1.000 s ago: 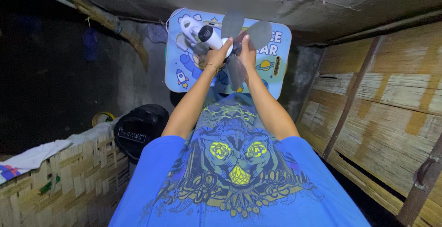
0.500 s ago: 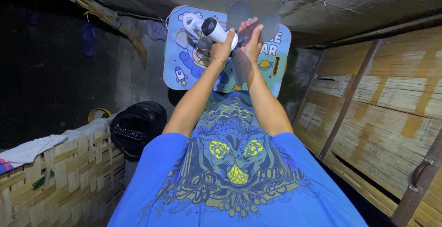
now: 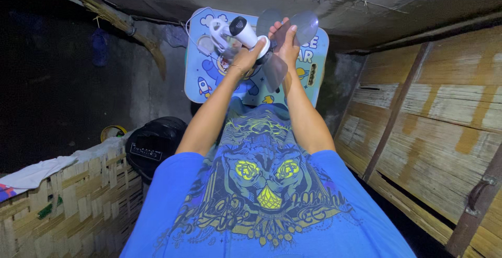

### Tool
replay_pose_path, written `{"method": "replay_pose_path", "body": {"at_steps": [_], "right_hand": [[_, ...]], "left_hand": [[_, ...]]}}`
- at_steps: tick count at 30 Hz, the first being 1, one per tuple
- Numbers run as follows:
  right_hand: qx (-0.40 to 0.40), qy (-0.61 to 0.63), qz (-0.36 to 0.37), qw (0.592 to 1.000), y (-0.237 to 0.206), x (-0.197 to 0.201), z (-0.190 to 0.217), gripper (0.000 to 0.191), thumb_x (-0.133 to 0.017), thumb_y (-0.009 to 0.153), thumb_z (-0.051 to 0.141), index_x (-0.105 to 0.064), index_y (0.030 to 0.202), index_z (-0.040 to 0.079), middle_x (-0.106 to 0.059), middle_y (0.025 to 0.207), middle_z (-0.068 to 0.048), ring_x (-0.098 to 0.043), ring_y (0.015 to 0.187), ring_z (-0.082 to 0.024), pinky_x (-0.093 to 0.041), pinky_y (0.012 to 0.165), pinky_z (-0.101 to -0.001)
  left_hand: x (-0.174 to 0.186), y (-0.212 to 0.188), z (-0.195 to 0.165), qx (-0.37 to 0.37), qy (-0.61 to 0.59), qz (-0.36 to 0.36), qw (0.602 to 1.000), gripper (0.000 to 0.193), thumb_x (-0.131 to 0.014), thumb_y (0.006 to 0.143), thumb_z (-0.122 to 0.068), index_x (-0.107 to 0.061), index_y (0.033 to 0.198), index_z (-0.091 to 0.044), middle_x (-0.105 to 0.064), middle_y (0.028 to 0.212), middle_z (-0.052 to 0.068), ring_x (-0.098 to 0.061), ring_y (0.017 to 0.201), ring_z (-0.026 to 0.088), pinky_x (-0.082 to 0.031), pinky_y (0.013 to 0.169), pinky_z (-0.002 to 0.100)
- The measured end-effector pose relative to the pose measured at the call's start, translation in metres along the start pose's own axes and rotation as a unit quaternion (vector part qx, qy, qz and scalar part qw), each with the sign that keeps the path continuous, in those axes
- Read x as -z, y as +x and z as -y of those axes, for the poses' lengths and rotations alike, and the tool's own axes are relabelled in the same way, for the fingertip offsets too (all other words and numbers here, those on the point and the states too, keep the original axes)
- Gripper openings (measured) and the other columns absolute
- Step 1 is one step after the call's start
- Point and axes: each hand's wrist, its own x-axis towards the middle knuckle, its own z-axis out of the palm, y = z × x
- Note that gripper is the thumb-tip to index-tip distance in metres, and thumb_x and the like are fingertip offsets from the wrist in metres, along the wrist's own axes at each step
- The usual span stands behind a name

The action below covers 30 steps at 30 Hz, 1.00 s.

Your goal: The person services a small clip-on fan resting on a lap desk. They detach the fan head from its clamp mount, remove and reposition the fan blades and guard, adjust the mounting arm, and reassemble the fan head onto the mount by hand.

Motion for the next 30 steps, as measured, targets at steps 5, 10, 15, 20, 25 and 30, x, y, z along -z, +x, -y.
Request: {"method": "replay_pose_path", "body": {"at_steps": [5, 10, 15, 20, 25, 30], "right_hand": [[-0.007, -0.021, 0.045, 0.999, 0.0, 0.006, 0.007, 0.072, -0.057, 0.102, 0.051, -0.047, 0.148, -0.003, -0.06, 0.138, -0.018, -0.061, 0.124, -0.03, -0.049, 0.109, -0.0458], [-0.025, 0.028, 0.066, 0.997, -0.003, 0.004, 0.005, 0.075, -0.057, 0.102, 0.052, -0.041, 0.154, 0.001, -0.051, 0.149, -0.019, -0.053, 0.135, -0.032, -0.043, 0.116, -0.0468], [-0.032, 0.04, 0.087, 0.995, 0.006, 0.009, 0.004, 0.078, -0.058, 0.101, 0.053, -0.038, 0.156, 0.001, -0.047, 0.155, -0.018, -0.048, 0.143, -0.031, -0.038, 0.122, -0.0463], [0.078, -0.087, -0.035, 0.993, 0.022, 0.022, 0.027, 0.077, -0.07, 0.109, 0.039, -0.043, 0.157, -0.014, -0.057, 0.143, -0.026, -0.055, 0.13, -0.034, -0.038, 0.116, -0.0544], [0.252, -0.516, 0.262, 0.776, 0.013, 0.028, 0.098, 0.084, -0.089, 0.095, 0.032, -0.04, 0.158, 0.008, -0.045, 0.157, -0.014, -0.05, 0.152, -0.024, -0.041, 0.134, -0.0444], [0.343, -0.773, 0.439, 0.303, 0.019, 0.008, 0.088, 0.11, -0.094, 0.049, 0.035, -0.05, 0.145, 0.004, -0.055, 0.145, -0.022, -0.05, 0.137, -0.038, -0.026, 0.117, -0.0546]], "left_hand": [[0.031, -0.021, -0.002, -0.013, 0.254, -0.004, 0.967, 0.1, -0.069, 0.063, -0.083, -0.065, 0.137, -0.016, -0.05, 0.147, 0.022, -0.049, 0.134, 0.044, -0.041, 0.109, 0.05], [0.019, -0.017, 0.009, -0.223, 0.144, -0.1, 0.959, 0.113, -0.086, 0.062, -0.071, -0.054, 0.145, -0.002, -0.052, 0.146, 0.022, -0.049, 0.136, 0.041, -0.038, 0.114, 0.05], [0.009, 0.003, 0.02, -0.282, 0.071, -0.105, 0.951, 0.109, -0.09, 0.065, -0.064, -0.053, 0.145, 0.0, -0.059, 0.141, 0.019, -0.053, 0.133, 0.035, -0.033, 0.113, 0.05], [0.014, 0.006, 0.022, -0.203, 0.021, -0.079, 0.976, 0.092, -0.083, 0.064, -0.07, -0.064, 0.132, -0.011, -0.069, 0.125, 0.012, -0.065, 0.12, 0.03, -0.038, 0.111, 0.042], [0.033, 0.004, 0.031, -0.236, 0.148, -0.079, 0.957, 0.075, -0.082, 0.065, -0.068, -0.074, 0.114, -0.012, -0.075, 0.114, 0.014, -0.067, 0.114, 0.033, -0.024, 0.115, 0.051], [0.033, 0.006, 0.03, -0.248, 0.144, -0.068, 0.956, 0.074, -0.081, 0.067, -0.067, -0.074, 0.114, -0.011, -0.076, 0.112, 0.014, -0.067, 0.112, 0.033, -0.026, 0.115, 0.051]]}}
